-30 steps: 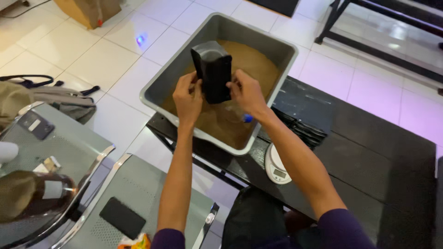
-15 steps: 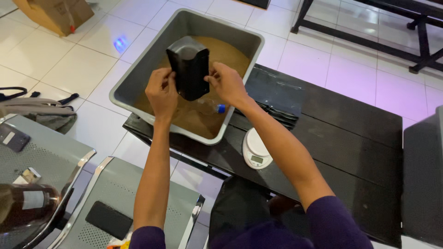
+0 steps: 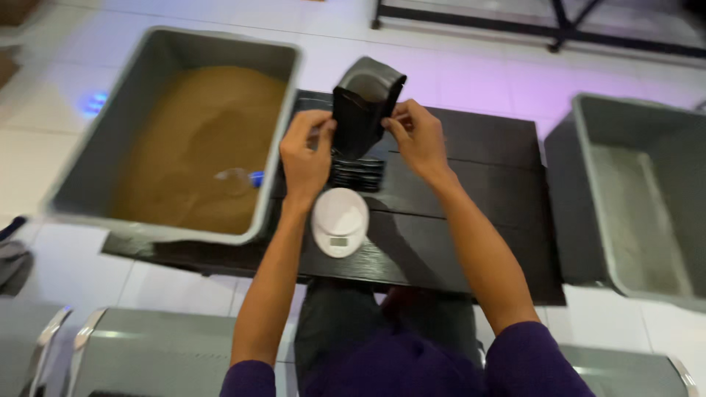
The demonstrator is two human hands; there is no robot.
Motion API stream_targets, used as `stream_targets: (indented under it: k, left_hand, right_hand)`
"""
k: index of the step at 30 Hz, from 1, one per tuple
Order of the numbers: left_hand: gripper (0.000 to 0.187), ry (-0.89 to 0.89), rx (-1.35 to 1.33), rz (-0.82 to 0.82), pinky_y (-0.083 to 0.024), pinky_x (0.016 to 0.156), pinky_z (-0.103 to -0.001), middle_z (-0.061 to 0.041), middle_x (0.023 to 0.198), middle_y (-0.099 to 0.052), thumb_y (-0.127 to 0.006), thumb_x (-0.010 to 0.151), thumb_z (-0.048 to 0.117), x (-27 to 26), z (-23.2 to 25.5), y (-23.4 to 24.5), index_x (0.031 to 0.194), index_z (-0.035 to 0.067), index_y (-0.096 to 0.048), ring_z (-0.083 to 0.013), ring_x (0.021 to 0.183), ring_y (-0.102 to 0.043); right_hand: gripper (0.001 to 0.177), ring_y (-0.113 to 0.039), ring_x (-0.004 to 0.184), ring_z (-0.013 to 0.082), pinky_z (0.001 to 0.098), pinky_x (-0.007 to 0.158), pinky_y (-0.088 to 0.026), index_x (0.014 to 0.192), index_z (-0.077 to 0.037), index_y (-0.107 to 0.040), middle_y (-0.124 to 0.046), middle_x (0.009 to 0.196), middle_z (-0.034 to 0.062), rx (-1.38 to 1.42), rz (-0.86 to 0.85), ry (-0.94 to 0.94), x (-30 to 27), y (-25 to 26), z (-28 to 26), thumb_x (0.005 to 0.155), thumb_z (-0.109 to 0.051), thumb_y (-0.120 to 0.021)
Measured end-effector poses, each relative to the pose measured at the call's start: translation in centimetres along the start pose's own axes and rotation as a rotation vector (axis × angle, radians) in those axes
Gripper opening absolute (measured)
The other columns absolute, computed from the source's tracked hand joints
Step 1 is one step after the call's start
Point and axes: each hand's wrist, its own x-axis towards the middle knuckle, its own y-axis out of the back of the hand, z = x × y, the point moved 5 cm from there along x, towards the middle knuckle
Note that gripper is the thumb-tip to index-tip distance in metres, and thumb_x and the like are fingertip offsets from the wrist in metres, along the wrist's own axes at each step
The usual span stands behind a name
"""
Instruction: The person scoops a brown granular substance from a large bin into black pouches using a cut plastic bottle, weighs each pouch on a digital scale, folds the top, and places it in a bin. The process is repeated for multiple pouches.
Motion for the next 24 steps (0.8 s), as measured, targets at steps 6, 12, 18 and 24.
stream_targets:
  k: [6,12,18,24]
  left_hand:
    - [0.007,0.213,-0.193,-0.179,-0.059,0.071,-0.035,-0.008,0.090,-0.072,-0.071,0.095,0.003,-9.1,0.0,-12.1,0.097,0.009,-0.073,-0.0289,0.085,-0.072]
    - [0.008,0.371,-0.228,-0.330,-0.060,0.075,-0.031,-0.001,0.095,-0.072,-0.068,0.099,0.007,-17.8,-2.0,-16.2,0.101,0.012,-0.074,-0.0202,0.089,-0.072]
    - [0.013,0.379,-0.113,-0.396,-0.059,0.078,-0.035,-0.004,0.096,-0.074,-0.070,0.095,0.003,-21.1,-3.9,-15.3,0.103,0.011,-0.075,-0.0251,0.092,-0.072]
    - [0.015,0.355,-0.055,-0.525,-0.058,0.082,-0.043,-0.009,0.098,-0.074,-0.071,0.093,0.001,-23.2,-5.4,-15.4,0.104,0.008,-0.074,-0.0338,0.096,-0.072]
  right_hand:
    - [0.012,-0.075,0.087,0.0368,0.0444,0.077,-0.062,0.099,-0.002,-0.062,-0.071,0.087,0.0192,-0.100,0.117,-0.189,-9.4,9.7,8.7,0.095,0.004,-0.072]
    - [0.011,-0.075,0.091,0.0368,0.0453,0.080,-0.062,0.101,-0.003,-0.064,-0.072,0.090,0.0203,-0.073,0.118,-0.393,-18.2,9.9,16.3,0.094,0.005,-0.069]
    - [0.017,-0.074,0.095,0.0312,0.0433,0.083,-0.061,0.105,-0.009,-0.068,-0.073,0.095,0.0122,-0.017,0.108,-0.463,-21.7,7.8,18.4,0.091,-0.006,-0.077]
    - [0.015,-0.074,0.090,0.0283,0.0400,0.078,-0.061,0.097,-0.014,-0.072,-0.074,0.089,0.0075,-0.153,0.073,-0.443,-22.9,7.0,21.7,0.087,-0.011,-0.083]
